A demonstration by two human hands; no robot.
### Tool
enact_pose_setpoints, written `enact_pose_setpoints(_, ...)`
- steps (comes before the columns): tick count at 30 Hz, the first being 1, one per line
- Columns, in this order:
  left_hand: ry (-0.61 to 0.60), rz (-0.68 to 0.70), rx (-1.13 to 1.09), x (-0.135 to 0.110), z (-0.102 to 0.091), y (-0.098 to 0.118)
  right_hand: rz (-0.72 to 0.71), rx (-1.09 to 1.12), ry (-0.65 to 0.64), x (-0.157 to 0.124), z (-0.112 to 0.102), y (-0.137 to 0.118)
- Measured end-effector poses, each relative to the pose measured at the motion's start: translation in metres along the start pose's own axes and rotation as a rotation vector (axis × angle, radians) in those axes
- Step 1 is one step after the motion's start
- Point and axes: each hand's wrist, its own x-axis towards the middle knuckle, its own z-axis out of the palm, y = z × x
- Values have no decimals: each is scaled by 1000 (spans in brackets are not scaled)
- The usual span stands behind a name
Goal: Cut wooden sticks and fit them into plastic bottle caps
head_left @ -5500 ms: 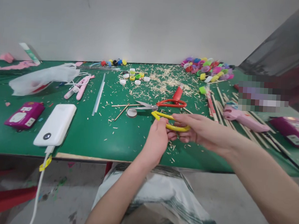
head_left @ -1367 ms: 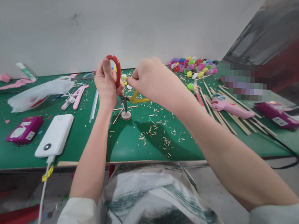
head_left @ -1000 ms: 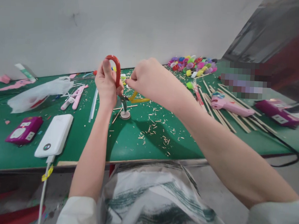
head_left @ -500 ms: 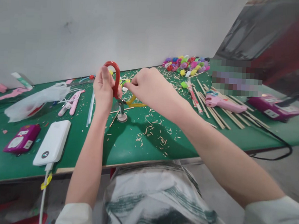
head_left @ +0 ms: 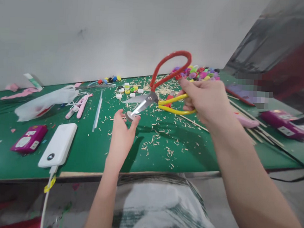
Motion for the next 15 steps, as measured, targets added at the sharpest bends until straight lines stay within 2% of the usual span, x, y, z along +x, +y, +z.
enact_pose_setpoints(3, -141, -111, -343, 5, 8, 5, 191, 253, 1, -2, -5, 2)
enact_pose_setpoints(5, -167, -154, -498, -1, 10, 10, 219, 301, -5, -3, -7, 1)
enact_pose_setpoints(11, -92, -293, -701, -32, 17, 21, 151, 300, 50, -4, -9, -7)
enact_pose_setpoints(15, -11, -359, -765, -38, 18, 30, 62, 291, 84, -6, -12, -13)
